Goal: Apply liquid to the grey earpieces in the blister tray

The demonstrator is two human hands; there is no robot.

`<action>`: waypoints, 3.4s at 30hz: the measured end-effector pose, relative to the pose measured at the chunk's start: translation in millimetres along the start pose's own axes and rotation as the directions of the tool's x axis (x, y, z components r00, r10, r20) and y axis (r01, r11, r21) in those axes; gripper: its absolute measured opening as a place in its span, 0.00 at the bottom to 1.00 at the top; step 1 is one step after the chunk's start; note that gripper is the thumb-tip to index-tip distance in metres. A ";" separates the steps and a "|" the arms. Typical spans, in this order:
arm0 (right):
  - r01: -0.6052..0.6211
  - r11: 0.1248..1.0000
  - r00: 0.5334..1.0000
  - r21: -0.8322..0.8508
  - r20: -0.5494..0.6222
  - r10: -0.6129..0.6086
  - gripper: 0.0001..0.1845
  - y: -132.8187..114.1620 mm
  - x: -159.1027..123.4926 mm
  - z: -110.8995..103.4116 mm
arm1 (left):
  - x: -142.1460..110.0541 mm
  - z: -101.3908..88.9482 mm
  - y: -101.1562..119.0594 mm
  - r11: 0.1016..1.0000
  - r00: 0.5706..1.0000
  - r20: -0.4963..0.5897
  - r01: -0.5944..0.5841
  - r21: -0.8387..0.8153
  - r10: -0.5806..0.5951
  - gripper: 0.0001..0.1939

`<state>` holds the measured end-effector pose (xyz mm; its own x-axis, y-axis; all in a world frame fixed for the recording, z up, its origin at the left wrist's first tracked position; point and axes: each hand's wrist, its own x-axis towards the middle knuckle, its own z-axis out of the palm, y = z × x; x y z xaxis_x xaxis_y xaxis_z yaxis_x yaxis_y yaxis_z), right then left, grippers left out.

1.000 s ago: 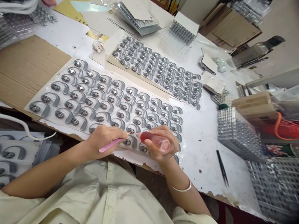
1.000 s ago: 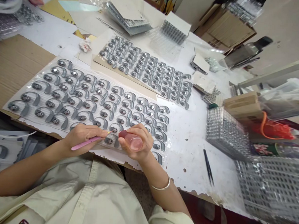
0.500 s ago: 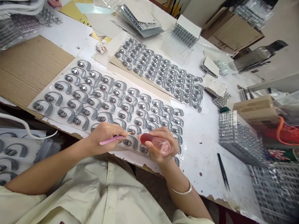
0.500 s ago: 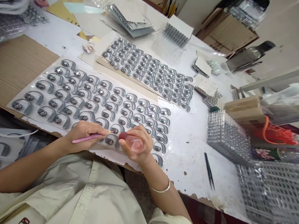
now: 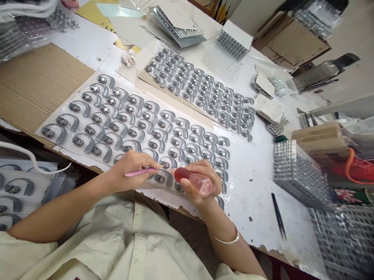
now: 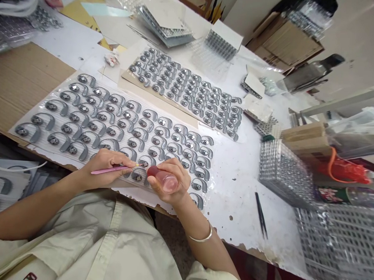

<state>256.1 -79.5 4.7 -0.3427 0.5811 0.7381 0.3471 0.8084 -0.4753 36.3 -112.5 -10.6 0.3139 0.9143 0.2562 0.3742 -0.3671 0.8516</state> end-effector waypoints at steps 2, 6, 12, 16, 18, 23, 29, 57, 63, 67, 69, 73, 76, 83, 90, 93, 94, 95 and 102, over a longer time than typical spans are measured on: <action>-0.016 1.000 1.000 0.010 0.004 0.016 0.13 -0.5 -0.6 0.0 | -0.2 -0.1 0.3 1.000 1.000 0.002 0.001 -0.002 -0.001 0.08; -0.019 1.000 1.000 0.022 0.001 0.019 0.13 -0.6 -2.1 0.1 | -0.8 -0.2 0.9 1.000 1.000 -0.001 0.016 -0.005 -0.016 0.08; -0.023 0.999 0.999 0.047 -0.023 0.024 0.13 0.5 -0.4 -0.5 | 1.6 -0.2 1.1 0.998 0.998 0.025 0.054 -0.027 -0.053 0.08; -0.021 0.998 0.997 0.063 -0.068 0.026 0.11 0.7 0.8 -0.9 | 1.9 -0.8 1.3 0.998 0.998 0.027 0.055 -0.040 -0.054 0.08; -0.026 0.998 0.998 0.061 -0.053 0.029 0.12 0.5 0.7 -0.7 | 0.7 -1.1 1.2 0.998 0.999 0.013 0.050 -0.035 -0.049 0.08; -0.048 0.998 0.999 0.038 -0.009 0.048 0.13 -0.4 0.1 -0.1 | -1.1 0.3 -0.2 0.999 0.999 -0.010 0.030 -0.028 -0.031 0.07; -0.049 0.997 0.999 0.053 0.004 0.049 0.14 1.8 -2.6 1.0 | -0.9 1.9 -1.4 1.000 1.000 -0.017 0.015 -0.021 -0.015 0.06; -0.275 0.847 0.724 0.454 -0.482 0.494 0.19 -1.8 36.8 -53.9 | -19.8 2.6 15.3 0.910 0.912 -0.163 -0.330 0.253 0.376 0.08; -0.213 0.963 0.855 0.166 -0.445 0.266 0.18 -24.6 2.0 -16.6 | -49.9 10.6 16.6 0.811 0.893 0.042 -0.425 0.402 0.448 0.12; -0.214 0.962 0.923 0.171 -0.287 0.256 0.14 -30.6 -0.6 8.1 | -54.5 14.4 16.5 0.771 0.890 0.087 -0.434 0.467 0.448 0.12; -0.200 0.963 0.942 0.183 -0.234 0.240 0.11 -31.2 1.8 14.3 | -53.7 15.1 17.8 0.765 0.890 0.089 -0.433 0.477 0.448 0.12; -0.176 0.967 0.958 0.183 -0.193 0.211 0.08 -29.3 2.2 19.0 | -53.4 16.4 18.6 0.764 0.893 0.084 -0.424 0.487 0.442 0.13; -0.180 0.966 0.963 0.187 -0.168 0.212 0.08 -27.7 -0.3 20.6 | -53.8 17.2 17.6 0.772 0.899 0.076 -0.412 0.483 0.432 0.13; -0.162 0.973 0.972 0.164 -0.146 0.186 0.07 -27.7 -0.6 22.5 | -51.1 16.2 19.1 0.792 0.903 0.041 -0.396 0.464 0.428 0.12; -0.167 0.979 0.972 0.119 -0.150 0.183 0.08 -27.5 -0.9 23.0 | -55.2 16.7 14.7 0.807 0.921 0.080 -0.375 0.457 0.382 0.14; -0.177 0.977 0.967 0.120 -0.164 0.196 0.09 -27.8 -1.0 23.2 | -54.6 15.7 14.8 0.809 0.918 0.080 -0.382 0.448 0.389 0.15; -0.180 0.976 0.965 0.122 -0.168 0.199 0.09 -27.8 -0.8 23.1 | -54.2 15.4 15.0 0.809 0.917 0.081 -0.384 0.445 0.391 0.15; -0.182 0.976 0.965 0.123 -0.170 0.201 0.09 -27.8 -0.5 23.0 | -53.8 15.1 15.1 0.809 0.915 0.082 -0.388 0.443 0.394 0.15; -0.186 0.977 0.962 0.104 -0.181 0.203 0.09 -28.1 0.4 21.9 | -54.8 16.0 12.0 0.816 0.912 0.072 -0.395 0.421 0.404 0.15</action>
<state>227.2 -99.9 7.8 -0.1011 0.7064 0.7006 0.3120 0.6912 -0.6519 37.6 -169.7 -21.7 0.5005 0.6731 0.5445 0.5493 -0.7330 0.4013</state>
